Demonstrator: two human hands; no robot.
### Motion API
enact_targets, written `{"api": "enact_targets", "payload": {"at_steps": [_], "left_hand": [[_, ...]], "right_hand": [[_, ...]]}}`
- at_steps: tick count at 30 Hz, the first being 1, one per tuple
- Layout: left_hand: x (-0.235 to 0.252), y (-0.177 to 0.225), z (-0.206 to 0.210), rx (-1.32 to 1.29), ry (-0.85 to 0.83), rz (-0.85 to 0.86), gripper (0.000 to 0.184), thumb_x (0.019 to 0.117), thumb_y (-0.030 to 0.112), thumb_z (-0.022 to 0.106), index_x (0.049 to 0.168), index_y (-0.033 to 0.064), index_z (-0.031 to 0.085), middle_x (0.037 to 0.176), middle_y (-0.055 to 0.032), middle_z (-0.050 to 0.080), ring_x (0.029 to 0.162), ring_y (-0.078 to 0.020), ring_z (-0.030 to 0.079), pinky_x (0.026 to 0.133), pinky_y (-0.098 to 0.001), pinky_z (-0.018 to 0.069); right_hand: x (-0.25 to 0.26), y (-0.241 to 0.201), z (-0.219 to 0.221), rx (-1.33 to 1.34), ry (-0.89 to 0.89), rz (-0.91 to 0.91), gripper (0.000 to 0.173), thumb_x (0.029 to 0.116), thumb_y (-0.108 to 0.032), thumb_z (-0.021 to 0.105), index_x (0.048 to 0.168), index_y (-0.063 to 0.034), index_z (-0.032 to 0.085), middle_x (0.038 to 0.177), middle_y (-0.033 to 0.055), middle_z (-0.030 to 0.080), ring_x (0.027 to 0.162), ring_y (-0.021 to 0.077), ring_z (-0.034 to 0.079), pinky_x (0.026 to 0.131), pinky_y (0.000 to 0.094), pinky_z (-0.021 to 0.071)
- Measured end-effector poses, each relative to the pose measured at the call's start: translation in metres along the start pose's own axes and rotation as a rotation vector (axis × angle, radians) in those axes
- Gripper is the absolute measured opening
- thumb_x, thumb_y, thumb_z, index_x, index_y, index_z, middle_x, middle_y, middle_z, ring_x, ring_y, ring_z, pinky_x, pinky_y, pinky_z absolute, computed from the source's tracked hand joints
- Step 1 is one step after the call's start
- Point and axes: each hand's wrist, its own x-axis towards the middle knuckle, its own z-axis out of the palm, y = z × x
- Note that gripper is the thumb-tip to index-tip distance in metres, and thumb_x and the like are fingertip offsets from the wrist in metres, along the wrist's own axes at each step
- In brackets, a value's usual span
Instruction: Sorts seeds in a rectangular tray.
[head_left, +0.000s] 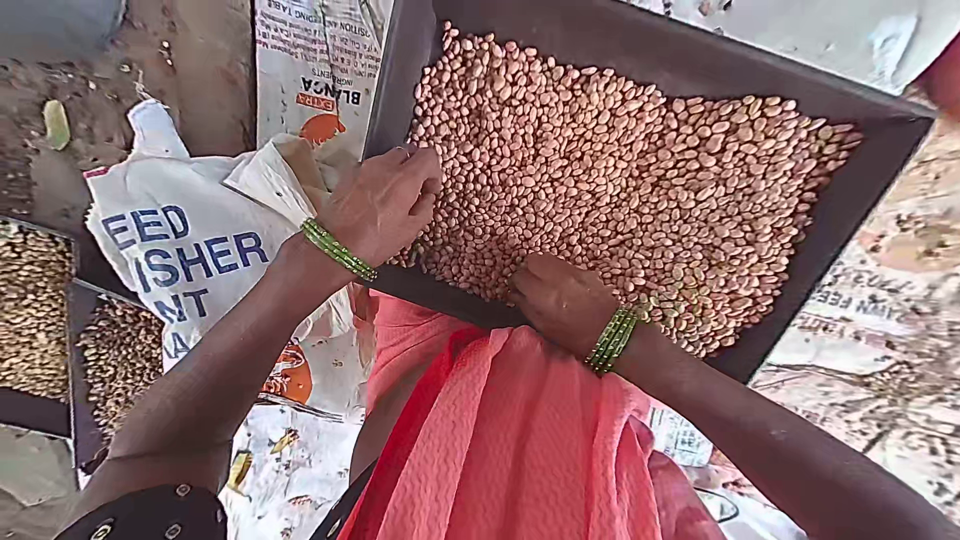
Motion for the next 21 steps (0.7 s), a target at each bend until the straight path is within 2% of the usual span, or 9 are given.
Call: {"api": "enact_targets", "payload": {"at_steps": [3, 4, 6, 7, 9, 11, 12, 15, 21], "left_hand": [[-0.005, 0.011, 0.004, -0.114, -0.025, 0.132, 0.016, 0.0994, 0.008, 0.06, 0.108, 0.0008, 0.071, 0.107, -0.0196, 0.069, 0.09, -0.0326, 0.07, 0.08, -0.0504, 0.0578], [-0.006, 0.017, 0.009, -0.145, -0.039, 0.191, 0.015, 0.0993, 0.01, 0.061, 0.106, 0.002, 0.072, 0.105, -0.018, 0.07, 0.088, -0.0307, 0.07, 0.08, -0.0489, 0.0584], [-0.006, 0.03, 0.028, -0.21, -0.076, 0.311, 0.015, 0.0985, 0.011, 0.063, 0.102, 0.0022, 0.075, 0.099, -0.0172, 0.07, 0.089, -0.0316, 0.07, 0.079, -0.0494, 0.0578], [-0.006, 0.036, 0.04, -0.217, -0.098, 0.366, 0.015, 0.0986, 0.012, 0.063, 0.1, 0.0026, 0.075, 0.099, -0.0169, 0.07, 0.091, -0.032, 0.07, 0.079, -0.0491, 0.0581], [-0.005, 0.046, 0.063, -0.139, -0.129, 0.45, 0.016, 0.0997, 0.011, 0.063, 0.102, 0.001, 0.075, 0.104, -0.0198, 0.069, 0.098, -0.0356, 0.07, 0.082, -0.0488, 0.0595], [-0.004, 0.052, 0.076, 0.014, -0.158, 0.482, 0.015, 0.0994, 0.009, 0.063, 0.105, -0.0004, 0.074, 0.11, -0.0226, 0.069, 0.101, -0.0383, 0.07, 0.081, -0.0464, 0.0602], [-0.004, 0.056, 0.076, 0.074, -0.183, 0.48, 0.014, 0.0988, 0.006, 0.063, 0.105, -0.0016, 0.073, 0.11, -0.0236, 0.068, 0.101, -0.0394, 0.07, 0.08, -0.0463, 0.0605], [-0.007, 0.065, 0.074, 0.179, -0.209, 0.474, 0.014, 0.0944, -0.007, 0.06, 0.104, -0.006, 0.071, 0.106, -0.0264, 0.067, 0.1, -0.0415, 0.07, 0.078, -0.0458, 0.0606], [-0.001, 0.066, 0.072, 0.216, -0.325, 0.337, 0.02, 0.0994, -0.003, 0.055, 0.114, -0.0089, 0.067, 0.114, -0.0273, 0.066, 0.108, -0.0421, 0.068, 0.086, -0.0475, 0.0587]], "right_hand": [[0.0, 0.006, -0.008, 0.248, -0.016, 0.101, 0.016, 0.0932, -0.014, 0.067, 0.096, 0.0002, 0.072, 0.093, 0.0154, 0.065, 0.082, 0.0305, 0.068, 0.067, 0.0468, 0.0581], [-0.002, 0.011, -0.016, 0.422, 0.012, 0.157, 0.015, 0.0917, -0.015, 0.068, 0.095, -0.0014, 0.073, 0.089, 0.0117, 0.066, 0.075, 0.0244, 0.066, 0.064, 0.0429, 0.0562], [-0.015, 0.029, -0.034, 0.825, 0.057, 0.214, 0.01, 0.0921, -0.02, 0.064, 0.094, -0.0125, 0.069, 0.079, -0.0059, 0.063, 0.065, 0.0022, 0.057, 0.057, 0.0217, 0.0494], [-0.022, 0.039, -0.041, 1.05, 0.07, 0.209, 0.008, 0.0927, -0.021, 0.062, 0.094, -0.0182, 0.069, 0.078, -0.011, 0.064, 0.064, -0.0029, 0.057, 0.056, 0.0158, 0.0478], [-0.035, 0.054, -0.054, 1.364, 0.07, 0.164, 0.015, 0.0965, -0.022, 0.055, 0.1, -0.0199, 0.069, 0.081, -0.0094, 0.067, 0.061, -0.003, 0.056, 0.051, 0.013, 0.045], [-0.043, 0.063, -0.06, 1.442, 0.08, 0.135, 0.023, 0.0996, -0.023, 0.049, 0.113, -0.0165, 0.068, 0.093, -0.0048, 0.071, 0.064, -0.0008, 0.06, 0.051, 0.0132, 0.048], [-0.045, 0.063, -0.062, 1.435, 0.092, 0.16, 0.025, 0.0996, -0.021, 0.047, 0.115, -0.0155, 0.066, 0.093, -0.0046, 0.071, 0.064, -0.0005, 0.06, 0.052, 0.0132, 0.0489], [-0.046, 0.056, -0.066, 1.353, 0.128, 0.313, 0.024, 0.1024, -0.02, 0.044, 0.106, -0.0167, 0.067, 0.083, -0.0082, 0.068, 0.057, -0.003, 0.055, 0.049, 0.0113, 0.045], [-0.044, 0.046, -0.061, 1.3, 0.148, 0.45, 0.02, 0.1043, -0.017, 0.046, 0.101, -0.0153, 0.066, 0.079, -0.0083, 0.067, 0.055, -0.0037, 0.052, 0.048, 0.0103, 0.042]]}}
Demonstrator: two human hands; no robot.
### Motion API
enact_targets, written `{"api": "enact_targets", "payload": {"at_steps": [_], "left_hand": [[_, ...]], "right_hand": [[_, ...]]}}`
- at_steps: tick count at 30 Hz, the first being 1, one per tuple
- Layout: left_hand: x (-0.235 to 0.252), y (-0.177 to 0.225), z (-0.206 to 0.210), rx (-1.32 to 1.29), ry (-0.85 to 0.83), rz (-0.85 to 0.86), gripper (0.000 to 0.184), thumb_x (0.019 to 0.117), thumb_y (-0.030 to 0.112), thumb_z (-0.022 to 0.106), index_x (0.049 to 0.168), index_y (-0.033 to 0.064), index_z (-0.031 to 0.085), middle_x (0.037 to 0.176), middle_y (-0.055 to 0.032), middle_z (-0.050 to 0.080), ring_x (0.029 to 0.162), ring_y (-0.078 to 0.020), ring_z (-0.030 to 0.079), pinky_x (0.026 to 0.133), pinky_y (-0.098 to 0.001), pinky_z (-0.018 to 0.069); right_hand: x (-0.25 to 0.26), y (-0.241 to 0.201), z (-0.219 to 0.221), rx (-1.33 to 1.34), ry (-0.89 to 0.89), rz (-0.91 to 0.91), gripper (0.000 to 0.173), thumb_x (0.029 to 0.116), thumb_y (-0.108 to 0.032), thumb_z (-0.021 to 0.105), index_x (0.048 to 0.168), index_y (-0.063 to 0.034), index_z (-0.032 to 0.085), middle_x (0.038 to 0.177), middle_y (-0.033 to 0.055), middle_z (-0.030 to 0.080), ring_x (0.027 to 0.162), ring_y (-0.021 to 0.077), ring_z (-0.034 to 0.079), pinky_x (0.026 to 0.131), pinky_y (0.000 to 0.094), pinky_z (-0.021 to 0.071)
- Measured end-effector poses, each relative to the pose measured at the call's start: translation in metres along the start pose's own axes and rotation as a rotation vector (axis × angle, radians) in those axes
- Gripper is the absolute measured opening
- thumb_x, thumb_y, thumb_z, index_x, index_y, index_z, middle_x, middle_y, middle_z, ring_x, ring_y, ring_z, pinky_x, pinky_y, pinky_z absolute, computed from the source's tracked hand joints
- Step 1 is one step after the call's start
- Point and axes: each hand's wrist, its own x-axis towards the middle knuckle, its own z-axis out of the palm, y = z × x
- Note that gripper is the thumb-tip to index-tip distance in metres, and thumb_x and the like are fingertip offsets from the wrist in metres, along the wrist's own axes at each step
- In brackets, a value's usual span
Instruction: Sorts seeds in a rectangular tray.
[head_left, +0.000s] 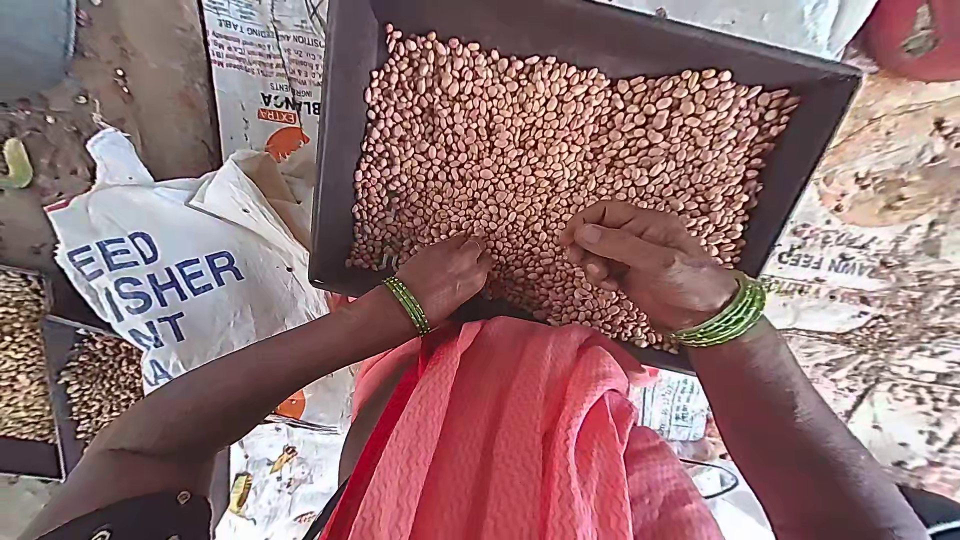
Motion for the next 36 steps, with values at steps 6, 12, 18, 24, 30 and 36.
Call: {"api": "enact_targets", "payload": {"at_steps": [6, 12, 18, 24, 30, 36], "left_hand": [[-0.008, -0.014, -0.057, -0.37, 0.203, -0.019, 0.021, 0.1005, 0.021, 0.065, 0.106, 0.0021, 0.073, 0.098, -0.0141, 0.067, 0.083, -0.0239, 0.066, 0.076, -0.0387, 0.0551], [-0.042, -0.027, -0.094, -0.291, 0.442, -0.057, 0.037, 0.1033, 0.031, 0.059, 0.128, 0.0051, 0.068, 0.117, -0.0144, 0.07, 0.094, -0.0211, 0.069, 0.083, -0.0362, 0.0568], [-0.096, -0.055, -0.075, -0.27, 0.51, -0.185, 0.032, 0.1053, 0.029, 0.055, 0.122, 0.0068, 0.071, 0.11, -0.0091, 0.072, 0.092, -0.0117, 0.068, 0.083, -0.0265, 0.0562], [-0.132, -0.06, -0.047, -0.355, 0.603, -0.313, 0.033, 0.1051, 0.033, 0.056, 0.124, 0.0095, 0.07, 0.114, -0.0047, 0.073, 0.096, -0.0048, 0.068, 0.084, -0.0213, 0.0551], [-0.123, -0.057, -0.025, -0.385, 0.554, -0.321, 0.029, 0.1047, 0.026, 0.055, 0.12, 0.0076, 0.072, 0.111, -0.0097, 0.073, 0.093, -0.0151, 0.07, 0.083, -0.0327, 0.0578], [-0.074, -0.041, 0.004, -0.334, 0.396, -0.179, 0.017, 0.1007, 0.014, 0.061, 0.105, 0.006, 0.076, 0.1, -0.0162, 0.07, 0.092, -0.0338, 0.071, 0.076, -0.0514, 0.059]], "right_hand": [[0.013, 0.004, 0.024, 0.112, 0.073, 0.085, 0.046, 0.1117, -0.028, 0.023, 0.105, -0.014, 0.066, 0.084, -0.0063, 0.066, 0.065, 0.0024, 0.061, 0.057, 0.0185, 0.054], [0.035, -0.001, 0.056, 0.19, -0.062, 0.028, 0.048, 0.1128, -0.032, 0.022, 0.107, -0.0135, 0.066, 0.081, -0.008, 0.065, 0.057, -0.001, 0.054, 0.049, 0.0146, 0.0459], [0.056, 0.023, 0.089, -0.719, -0.125, -0.413, 0.018, 0.098, -0.018, 0.066, 0.107, -0.0079, 0.078, 0.091, 0.0098, 0.064, 0.077, 0.0189, 0.063, 0.068, 0.0348, 0.0549], [0.071, 0.052, 0.103, -1.093, -0.13, -0.747, 0.018, 0.0983, -0.012, 0.062, 0.099, 0.0013, 0.074, 0.084, 0.0178, 0.062, 0.075, 0.0338, 0.067, 0.059, 0.0427, 0.0567], [0.069, 0.038, 0.07, -1.002, 0.064, -0.584, 0.019, 0.1, -0.012, 0.061, 0.105, -0.002, 0.077, 0.09, 0.018, 0.067, 0.076, 0.0313, 0.066, 0.067, 0.0434, 0.0568], [0.059, 0.015, 0.066, -0.918, 0.092, -0.488, 0.019, 0.0986, -0.013, 0.064, 0.11, -0.0074, 0.078, 0.085, 0.009, 0.06, 0.063, 0.013, 0.051, 0.058, 0.0256, 0.0443]]}}
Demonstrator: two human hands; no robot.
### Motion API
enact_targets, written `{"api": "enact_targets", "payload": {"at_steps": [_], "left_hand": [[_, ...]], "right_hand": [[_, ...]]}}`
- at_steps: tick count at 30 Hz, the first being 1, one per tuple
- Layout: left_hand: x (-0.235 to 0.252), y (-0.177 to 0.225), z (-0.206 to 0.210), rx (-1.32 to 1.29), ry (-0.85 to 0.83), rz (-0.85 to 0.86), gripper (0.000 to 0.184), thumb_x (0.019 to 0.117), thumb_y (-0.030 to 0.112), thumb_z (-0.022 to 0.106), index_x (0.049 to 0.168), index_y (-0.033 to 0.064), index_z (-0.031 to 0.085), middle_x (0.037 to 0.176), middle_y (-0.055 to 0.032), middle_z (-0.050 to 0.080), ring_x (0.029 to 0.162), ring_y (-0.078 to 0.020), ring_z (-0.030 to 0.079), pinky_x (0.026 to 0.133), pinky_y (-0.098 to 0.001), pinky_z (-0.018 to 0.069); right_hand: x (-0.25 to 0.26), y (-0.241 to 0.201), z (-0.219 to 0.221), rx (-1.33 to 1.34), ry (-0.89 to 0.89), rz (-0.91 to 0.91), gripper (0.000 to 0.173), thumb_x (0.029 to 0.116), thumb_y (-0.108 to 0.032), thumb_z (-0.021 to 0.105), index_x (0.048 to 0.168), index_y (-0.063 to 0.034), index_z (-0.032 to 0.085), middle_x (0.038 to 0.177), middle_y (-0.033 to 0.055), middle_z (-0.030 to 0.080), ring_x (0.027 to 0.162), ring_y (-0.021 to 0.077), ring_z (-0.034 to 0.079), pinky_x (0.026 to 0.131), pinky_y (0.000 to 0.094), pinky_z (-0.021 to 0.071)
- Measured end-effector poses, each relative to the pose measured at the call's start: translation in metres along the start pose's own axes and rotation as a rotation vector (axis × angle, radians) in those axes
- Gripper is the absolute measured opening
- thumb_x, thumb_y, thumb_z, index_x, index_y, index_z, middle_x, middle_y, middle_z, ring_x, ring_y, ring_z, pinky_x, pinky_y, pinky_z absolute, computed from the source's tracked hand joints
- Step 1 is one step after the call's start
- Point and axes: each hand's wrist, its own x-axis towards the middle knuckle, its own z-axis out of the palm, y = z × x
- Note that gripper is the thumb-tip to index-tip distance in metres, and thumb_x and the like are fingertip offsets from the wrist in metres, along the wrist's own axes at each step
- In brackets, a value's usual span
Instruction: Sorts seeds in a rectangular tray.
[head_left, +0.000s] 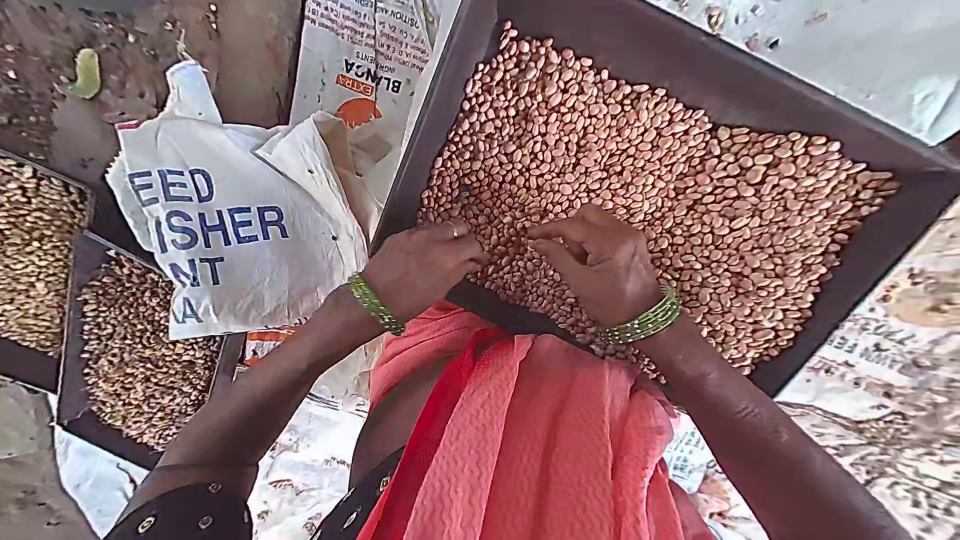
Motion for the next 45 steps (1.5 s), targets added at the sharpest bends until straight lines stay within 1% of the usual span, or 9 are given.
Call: {"api": "enact_targets", "payload": {"at_steps": [5, 11, 13, 16, 18, 21, 29, 35, 45], "left_hand": [[0.021, 0.012, 0.018, 0.178, -0.207, -0.027, 0.02, 0.1022, 0.011, 0.059, 0.11, -0.0017, 0.072, 0.107, -0.0242, 0.068, 0.098, -0.0419, 0.07, 0.083, -0.0534, 0.0577], [0.032, 0.015, 0.01, 0.23, -0.356, -0.099, 0.023, 0.1028, 0.013, 0.057, 0.114, -0.003, 0.07, 0.114, -0.0227, 0.066, 0.106, -0.0403, 0.067, 0.087, -0.053, 0.0557], [0.028, 0.011, 0.004, 0.226, -0.336, -0.21, 0.023, 0.101, 0.016, 0.057, 0.111, -0.0006, 0.071, 0.116, -0.0204, 0.067, 0.106, -0.0389, 0.068, 0.086, -0.0554, 0.0555], [0.008, -0.001, -0.011, 0.144, -0.137, -0.291, 0.018, 0.0961, 0.015, 0.063, 0.098, -0.0013, 0.07, 0.106, -0.0209, 0.068, 0.092, -0.0384, 0.07, 0.075, -0.0583, 0.0563], [-0.007, -0.006, -0.02, 0.072, 0.02, -0.278, 0.014, 0.0934, 0.012, 0.064, 0.095, -0.0016, 0.067, 0.098, -0.0198, 0.066, 0.079, -0.0347, 0.068, 0.068, -0.0539, 0.056], [-0.017, -0.004, -0.027, 0.026, 0.112, -0.281, 0.009, 0.0925, 0.01, 0.063, 0.095, 0.0009, 0.065, 0.092, -0.0156, 0.068, 0.073, -0.0269, 0.068, 0.065, -0.0454, 0.0568], [-0.013, -0.001, -0.022, 0.009, 0.124, -0.235, 0.018, 0.0976, 0.016, 0.062, 0.111, 0.0057, 0.067, 0.101, -0.0116, 0.071, 0.082, -0.0246, 0.07, 0.071, -0.0453, 0.0582], [-0.009, 0.001, -0.016, 0.023, 0.122, -0.19, 0.012, 0.0966, 0.014, 0.063, 0.103, 0.0069, 0.071, 0.104, -0.0134, 0.065, 0.076, -0.0233, 0.066, 0.066, -0.0421, 0.0562], [0.001, 0.01, -0.011, 0.02, 0.078, -0.175, 0.013, 0.0954, 0.014, 0.064, 0.105, 0.008, 0.072, 0.108, -0.013, 0.066, 0.077, -0.0241, 0.067, 0.066, -0.0436, 0.0569]], "right_hand": [[-0.004, -0.003, 0.008, 0.052, -0.021, -0.004, 0.018, 0.0962, -0.016, 0.065, 0.104, -0.0086, 0.08, 0.08, 0.0056, 0.058, 0.062, 0.0094, 0.049, 0.058, 0.0217, 0.043], [-0.002, 0.008, -0.01, 0.072, 0.017, 0.166, 0.019, 0.0978, -0.018, 0.064, 0.106, -0.0105, 0.078, 0.081, 0.0006, 0.058, 0.062, 0.0031, 0.045, 0.059, 0.0187, 0.0395], [-0.004, 0.01, -0.011, 0.01, 0.043, 0.162, 0.019, 0.0982, -0.018, 0.063, 0.107, -0.0105, 0.078, 0.08, 0.0017, 0.057, 0.062, 0.0055, 0.045, 0.058, 0.0205, 0.0385], [-0.008, 0.014, -0.005, -0.071, 0.053, 0.11, 0.022, 0.0985, -0.016, 0.061, 0.108, -0.0083, 0.079, 0.081, 0.0078, 0.058, 0.062, 0.0131, 0.05, 0.057, 0.0267, 0.044], [-0.009, 0.016, 0.001, -0.097, 0.063, 0.034, 0.021, 0.0992, -0.015, 0.06, 0.108, -0.0062, 0.078, 0.083, 0.0124, 0.061, 0.063, 0.0198, 0.057, 0.058, 0.0326, 0.0495], [-0.007, 0.011, 0.009, -0.121, 0.041, -0.115, 0.02, 0.0992, -0.013, 0.061, 0.106, -0.0025, 0.077, 0.085, 0.0153, 0.064, 0.071, 0.0271, 0.063, 0.063, 0.0379, 0.0554], [-0.003, 0.014, 0.028, -0.331, -0.03, -0.196, 0.018, 0.0991, -0.007, 0.06, 0.106, 0.0044, 0.072, 0.091, 0.0214, 0.063, 0.082, 0.0387, 0.068, 0.067, 0.0444, 0.0591], [0.004, 0.009, 0.025, -0.218, -0.074, -0.008, 0.02, 0.0969, -0.003, 0.058, 0.109, 0.0044, 0.072, 0.095, 0.0227, 0.064, 0.082, 0.0383, 0.068, 0.07, 0.0476, 0.059], [0.001, 0.013, 0.02, -0.224, -0.057, 0.001, 0.014, 0.099, -0.008, 0.061, 0.105, 0.0019, 0.07, 0.097, 0.0212, 0.063, 0.081, 0.0371, 0.068, 0.067, 0.0484, 0.0583]]}}
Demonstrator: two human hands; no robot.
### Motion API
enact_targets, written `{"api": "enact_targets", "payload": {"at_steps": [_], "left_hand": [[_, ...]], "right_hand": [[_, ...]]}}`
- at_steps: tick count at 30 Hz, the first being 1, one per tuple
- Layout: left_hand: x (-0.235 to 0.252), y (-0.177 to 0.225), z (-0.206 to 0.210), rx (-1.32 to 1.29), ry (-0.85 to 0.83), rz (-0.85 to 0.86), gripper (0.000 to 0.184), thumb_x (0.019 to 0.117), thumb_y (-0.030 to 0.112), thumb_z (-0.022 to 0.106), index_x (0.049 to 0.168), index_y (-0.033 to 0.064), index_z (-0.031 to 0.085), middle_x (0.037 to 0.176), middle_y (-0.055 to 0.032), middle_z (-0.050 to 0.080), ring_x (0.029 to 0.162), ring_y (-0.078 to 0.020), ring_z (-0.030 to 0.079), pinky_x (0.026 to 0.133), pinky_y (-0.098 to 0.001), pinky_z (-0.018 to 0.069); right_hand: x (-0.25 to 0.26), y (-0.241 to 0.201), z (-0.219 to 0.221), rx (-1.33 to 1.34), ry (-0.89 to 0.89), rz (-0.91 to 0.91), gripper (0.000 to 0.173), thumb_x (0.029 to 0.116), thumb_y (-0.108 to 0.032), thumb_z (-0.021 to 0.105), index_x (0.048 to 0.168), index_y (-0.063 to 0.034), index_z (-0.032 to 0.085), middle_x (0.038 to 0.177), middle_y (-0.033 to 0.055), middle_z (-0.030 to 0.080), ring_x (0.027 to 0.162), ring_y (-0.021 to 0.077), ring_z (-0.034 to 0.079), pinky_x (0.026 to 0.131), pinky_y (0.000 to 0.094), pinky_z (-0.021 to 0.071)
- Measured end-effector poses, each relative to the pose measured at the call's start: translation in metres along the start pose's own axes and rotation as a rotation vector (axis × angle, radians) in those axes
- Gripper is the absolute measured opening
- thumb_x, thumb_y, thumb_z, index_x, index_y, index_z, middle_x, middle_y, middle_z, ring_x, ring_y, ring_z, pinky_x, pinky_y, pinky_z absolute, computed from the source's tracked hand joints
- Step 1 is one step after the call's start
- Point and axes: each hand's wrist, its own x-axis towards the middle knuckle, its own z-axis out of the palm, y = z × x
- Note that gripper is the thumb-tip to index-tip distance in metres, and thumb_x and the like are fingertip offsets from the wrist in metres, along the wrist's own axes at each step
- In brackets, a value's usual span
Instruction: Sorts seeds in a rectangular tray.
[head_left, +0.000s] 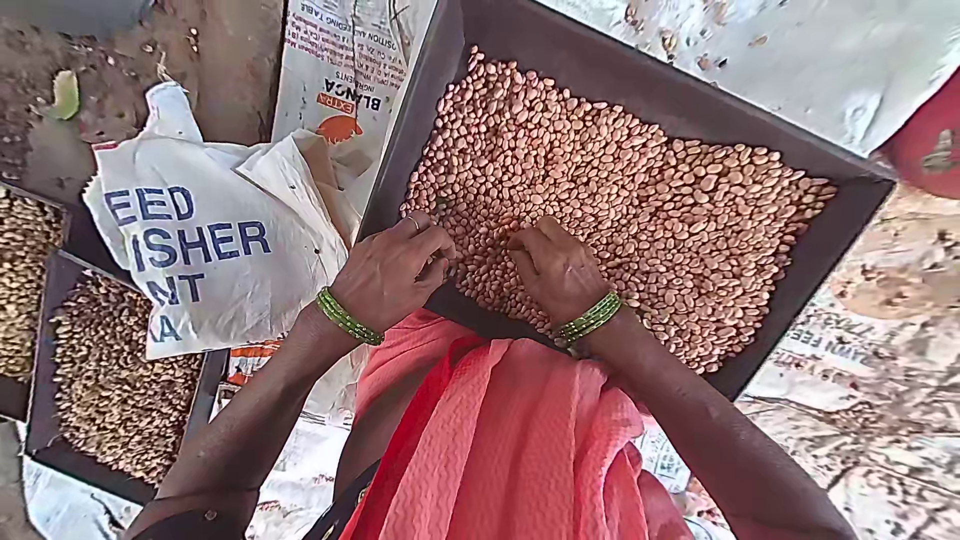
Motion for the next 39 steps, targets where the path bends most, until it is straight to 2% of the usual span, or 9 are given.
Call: {"api": "enact_targets", "payload": {"at_steps": [2, 6, 10, 15, 21, 23, 28, 34, 39], "left_hand": [[0.002, 0.002, 0.002, 0.006, -0.019, -0.003, 0.014, 0.0964, 0.014, 0.064, 0.106, 0.0073, 0.072, 0.108, -0.014, 0.066, 0.08, -0.0263, 0.068, 0.068, -0.0462, 0.0572], [0.012, 0.002, 0.028, -0.018, -0.07, 0.054, 0.017, 0.0984, 0.017, 0.063, 0.105, 0.0044, 0.073, 0.101, -0.0183, 0.067, 0.084, -0.0338, 0.069, 0.07, -0.0522, 0.0577], [0.022, 0.009, 0.043, 0.063, -0.117, 0.144, 0.02, 0.101, 0.016, 0.061, 0.106, 0.0006, 0.072, 0.106, -0.023, 0.069, 0.095, -0.0407, 0.071, 0.074, -0.0528, 0.0589], [0.027, 0.016, 0.042, 0.188, -0.207, 0.13, 0.019, 0.1019, 0.011, 0.061, 0.11, -0.002, 0.071, 0.11, -0.0252, 0.067, 0.101, -0.0432, 0.07, 0.079, -0.0521, 0.059], [0.032, 0.017, 0.041, 0.329, -0.25, 0.235, 0.018, 0.1017, 0.007, 0.06, 0.111, -0.0046, 0.069, 0.11, -0.0247, 0.066, 0.1, -0.0409, 0.07, 0.079, -0.0475, 0.0598], [0.033, 0.018, 0.044, 0.341, -0.219, 0.247, 0.018, 0.1007, 0.005, 0.059, 0.112, -0.0057, 0.069, 0.113, -0.0252, 0.067, 0.103, -0.0413, 0.07, 0.083, -0.0476, 0.0599], [0.037, 0.016, 0.047, 0.342, -0.135, 0.306, 0.017, 0.0978, 0.005, 0.062, 0.106, -0.0075, 0.07, 0.105, -0.0261, 0.067, 0.094, -0.0416, 0.071, 0.078, -0.0468, 0.06], [0.044, 0.013, 0.03, 0.201, -0.259, 0.08, 0.026, 0.1029, 0.015, 0.056, 0.114, -0.0053, 0.067, 0.113, -0.0257, 0.065, 0.103, -0.0421, 0.068, 0.085, -0.0535, 0.0562], [0.035, -0.009, -0.004, 0.072, 0.002, -0.024, 0.017, 0.0973, 0.011, 0.061, 0.102, -0.0016, 0.071, 0.102, -0.0233, 0.067, 0.085, -0.039, 0.069, 0.074, -0.0574, 0.0557]], "right_hand": [[-0.001, 0.003, -0.01, 0.154, 0.018, 0.041, 0.014, 0.0974, -0.01, 0.065, 0.106, -0.0006, 0.072, 0.094, 0.0168, 0.063, 0.074, 0.0285, 0.064, 0.065, 0.0428, 0.0554], [-0.003, 0.015, -0.042, 0.869, 0.044, 0.295, 0.008, 0.0966, -0.013, 0.065, 0.103, -0.0114, 0.069, 0.076, -0.0097, 0.063, 0.056, -0.0037, 0.05, 0.052, 0.0146, 0.0431], [-0.026, 0.037, -0.065, 1.458, 0.068, 0.144, 0.008, 0.0991, -0.027, 0.064, 0.099, -0.0216, 0.07, 0.083, -0.01, 0.065, 0.071, 0.0017, 0.06, 0.063, 0.0176, 0.0512], [-0.046, 0.033, -0.067, 1.687, 0.172, 0.054, 0.018, 0.1042, -0.033, 0.058, 0.108, -0.0218, 0.071, 0.119, -0.0043, 0.066, 0.094, 0.0049, 0.065, 0.074, 0.0164, 0.0547], [-0.038, 0.013, -0.039, 1.085, -0.017, 0.447, 0.023, 0.1028, -0.013, 0.048, 0.108, -0.008, 0.069, 0.09, -0.004, 0.069, 0.066, 0.0, 0.058, 0.058, 0.0167, 0.0498], [-0.036, 0.004, -0.028, 0.653, -0.016, 0.376, 0.018, 0.1011, -0.017, 0.06, 0.108, -0.0088, 0.075, 0.094, -0.0016, 0.066, 0.074, 0.0012, 0.059, 0.066, 0.0189, 0.0512], [-0.028, -0.007, -0.006, 0.004, 0.003, 0.078, 0.017, 0.0981, -0.012, 0.064, 0.108, -0.0017, 0.075, 0.092, 0.0172, 0.064, 0.076, 0.0323, 0.067, 0.06, 0.046, 0.0565], [-0.023, -0.01, 0.0, -0.155, -0.02, 0.014, 0.017, 0.0999, -0.008, 0.061, 0.105, 0.0044, 0.07, 0.098, 0.0205, 0.063, 0.083, 0.0374, 0.069, 0.061, 0.0458, 0.0582], [-0.019, -0.015, -0.002, -0.098, -0.071, 0.119, 0.017, 0.0995, -0.01, 0.06, 0.105, 0.0022, 0.069, 0.106, 0.0229, 0.065, 0.086, 0.0394, 0.07, 0.065, 0.0495, 0.0585]]}}
